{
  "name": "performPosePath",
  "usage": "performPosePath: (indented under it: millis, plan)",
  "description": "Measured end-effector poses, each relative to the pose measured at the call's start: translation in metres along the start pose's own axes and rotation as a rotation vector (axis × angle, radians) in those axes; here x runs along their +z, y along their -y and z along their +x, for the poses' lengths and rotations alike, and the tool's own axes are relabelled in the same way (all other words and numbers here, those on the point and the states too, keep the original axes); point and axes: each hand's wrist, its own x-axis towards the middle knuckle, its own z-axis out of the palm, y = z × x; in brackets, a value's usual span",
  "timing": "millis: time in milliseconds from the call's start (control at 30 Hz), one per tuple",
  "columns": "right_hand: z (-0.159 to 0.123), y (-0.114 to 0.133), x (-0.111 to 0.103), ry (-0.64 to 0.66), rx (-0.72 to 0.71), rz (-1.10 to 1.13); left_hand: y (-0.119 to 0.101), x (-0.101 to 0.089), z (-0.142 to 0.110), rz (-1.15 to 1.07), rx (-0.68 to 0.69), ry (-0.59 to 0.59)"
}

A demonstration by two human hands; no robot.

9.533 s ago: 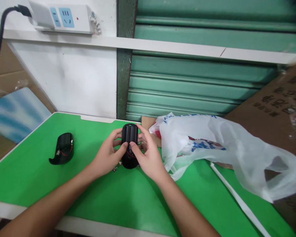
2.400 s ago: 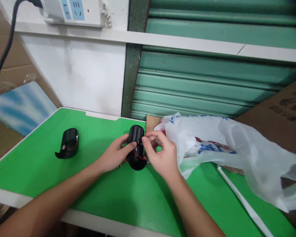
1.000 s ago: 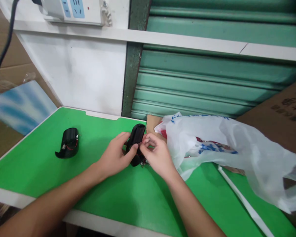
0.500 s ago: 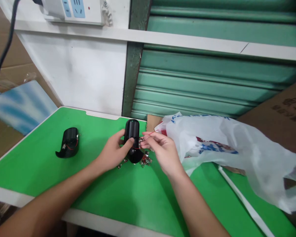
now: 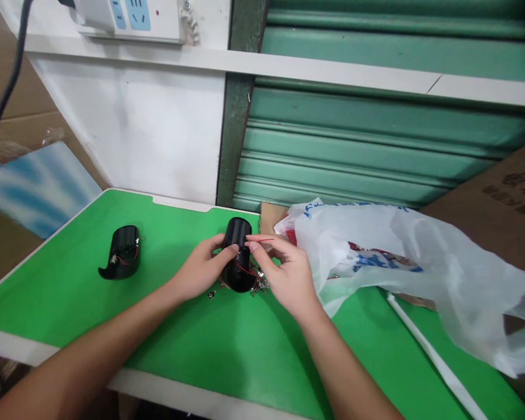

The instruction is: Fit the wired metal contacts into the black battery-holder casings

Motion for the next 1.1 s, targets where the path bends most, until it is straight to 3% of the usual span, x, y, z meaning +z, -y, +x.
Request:
performPosePath:
  millis: [300, 1100]
  plan:
    - [0.0013, -0.0001, 0.0002, 0.013, -0.026, 0.057, 0.0012, 0.0007, -0.0009, 0.035, 0.03, -0.009]
    - [-0.0008, 0.0006, -0.0007, 0.004, -0.1, -0.06, 0.0003, -0.0004, -0.0008, 0.043, -0.003, 0.008]
